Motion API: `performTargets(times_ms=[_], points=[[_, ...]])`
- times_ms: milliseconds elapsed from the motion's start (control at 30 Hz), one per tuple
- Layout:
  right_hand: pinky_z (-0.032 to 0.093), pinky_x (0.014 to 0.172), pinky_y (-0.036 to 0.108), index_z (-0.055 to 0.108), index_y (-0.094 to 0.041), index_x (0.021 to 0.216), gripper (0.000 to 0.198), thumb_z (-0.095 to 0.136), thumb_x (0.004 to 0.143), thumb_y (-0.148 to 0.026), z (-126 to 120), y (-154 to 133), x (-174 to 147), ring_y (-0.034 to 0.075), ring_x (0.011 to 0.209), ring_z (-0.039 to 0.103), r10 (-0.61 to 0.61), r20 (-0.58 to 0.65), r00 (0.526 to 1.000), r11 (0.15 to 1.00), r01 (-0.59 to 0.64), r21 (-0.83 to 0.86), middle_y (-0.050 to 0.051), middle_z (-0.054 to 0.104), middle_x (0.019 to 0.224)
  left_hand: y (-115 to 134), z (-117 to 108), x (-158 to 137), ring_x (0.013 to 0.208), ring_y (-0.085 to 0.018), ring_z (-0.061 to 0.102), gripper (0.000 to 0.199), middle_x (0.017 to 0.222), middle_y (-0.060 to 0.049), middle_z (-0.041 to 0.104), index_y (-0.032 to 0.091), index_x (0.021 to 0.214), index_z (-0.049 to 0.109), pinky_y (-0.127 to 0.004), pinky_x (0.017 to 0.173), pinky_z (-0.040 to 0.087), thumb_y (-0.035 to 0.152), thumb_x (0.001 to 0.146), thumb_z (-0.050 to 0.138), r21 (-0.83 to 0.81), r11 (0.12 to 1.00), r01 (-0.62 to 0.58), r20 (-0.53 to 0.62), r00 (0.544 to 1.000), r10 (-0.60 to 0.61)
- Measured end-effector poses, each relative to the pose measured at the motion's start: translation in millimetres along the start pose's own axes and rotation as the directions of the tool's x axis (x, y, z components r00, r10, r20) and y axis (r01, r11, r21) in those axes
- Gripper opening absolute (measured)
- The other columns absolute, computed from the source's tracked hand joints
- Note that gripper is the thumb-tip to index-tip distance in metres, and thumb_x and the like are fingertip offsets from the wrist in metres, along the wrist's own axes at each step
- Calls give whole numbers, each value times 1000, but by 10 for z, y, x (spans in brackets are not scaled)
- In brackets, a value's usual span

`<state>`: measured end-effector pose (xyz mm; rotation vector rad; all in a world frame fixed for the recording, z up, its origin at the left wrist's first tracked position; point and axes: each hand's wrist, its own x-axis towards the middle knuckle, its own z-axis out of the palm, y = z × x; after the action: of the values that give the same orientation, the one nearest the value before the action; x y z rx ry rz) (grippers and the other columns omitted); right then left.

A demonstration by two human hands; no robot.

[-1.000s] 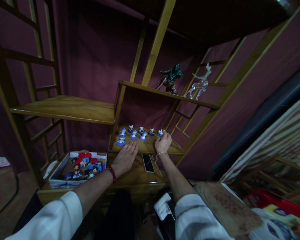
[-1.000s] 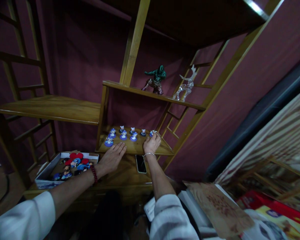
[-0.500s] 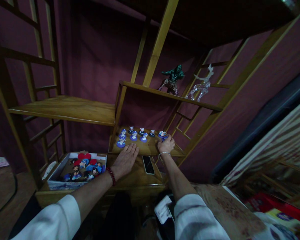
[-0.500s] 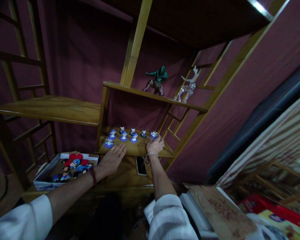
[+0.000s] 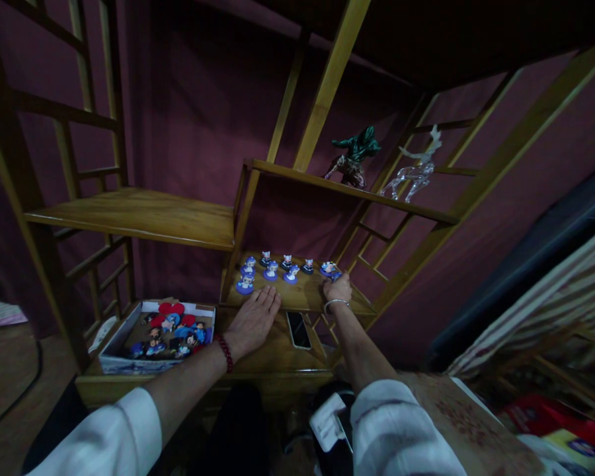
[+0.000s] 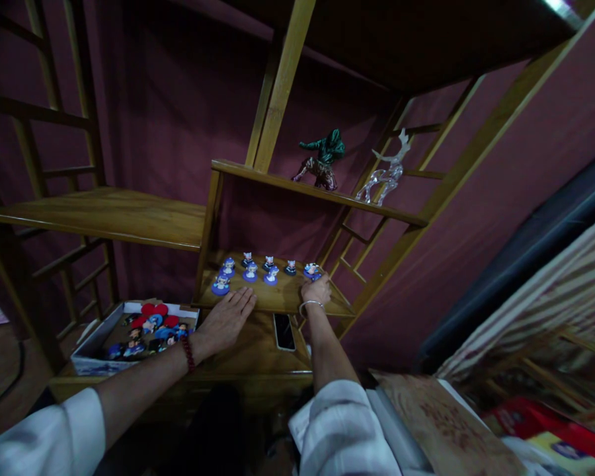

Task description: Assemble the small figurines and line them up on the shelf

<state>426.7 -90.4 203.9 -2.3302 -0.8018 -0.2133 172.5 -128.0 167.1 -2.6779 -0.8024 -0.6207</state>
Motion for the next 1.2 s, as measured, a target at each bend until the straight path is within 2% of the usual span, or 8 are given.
performTargets(times_ms=[300,567,800,967,1200], points=[[43,79,39,44,-13,112,39,49,76,-28,22,22,62,28,99,55,5,14,1000,998,-4,-63,19,56,108,-5,38,0,128,-25,24,52,137,-18,31,5,130,28,-41,102,20,11,79,32,5,1000,1,-8,1000,-1],[44,78,37,47,-14,110,38,51,76,-29,4,12,48,28,97,56,-1,10,1000,996,2,-93,17,58,106,-6,38,5,128,-25,25,52,137,-19,31,5,130,28,-41,102,19,12,79,32,12,1000,1,-4,1000,-1],[43,76,35,48,-13,107,31,46,77,-23,-13,13,-12,27,95,57,-74,-4,997,991,73,-113,16,58,104,-5,11,2,128,-24,24,53,137,-19,31,5,130,28,-41,102,20,10,78,31,7,1000,3,7,1000,-3],[42,78,34,47,-14,111,34,45,78,-22,-46,-10,-82,25,93,57,-140,-3,990,987,140,-76,14,59,100,-7,40,1,128,-24,24,53,137,-19,31,5,130,27,-41,102,20,10,78,32,5,1000,3,-7,1000,-3],[41,80,33,44,-15,119,41,45,79,-22,-49,-60,-190,23,94,56,-201,51,978,979,202,-36,13,59,104,-5,58,-7,128,-26,24,54,137,-20,29,4,130,28,-42,102,20,11,77,33,2,1000,2,-13,1000,-2]])
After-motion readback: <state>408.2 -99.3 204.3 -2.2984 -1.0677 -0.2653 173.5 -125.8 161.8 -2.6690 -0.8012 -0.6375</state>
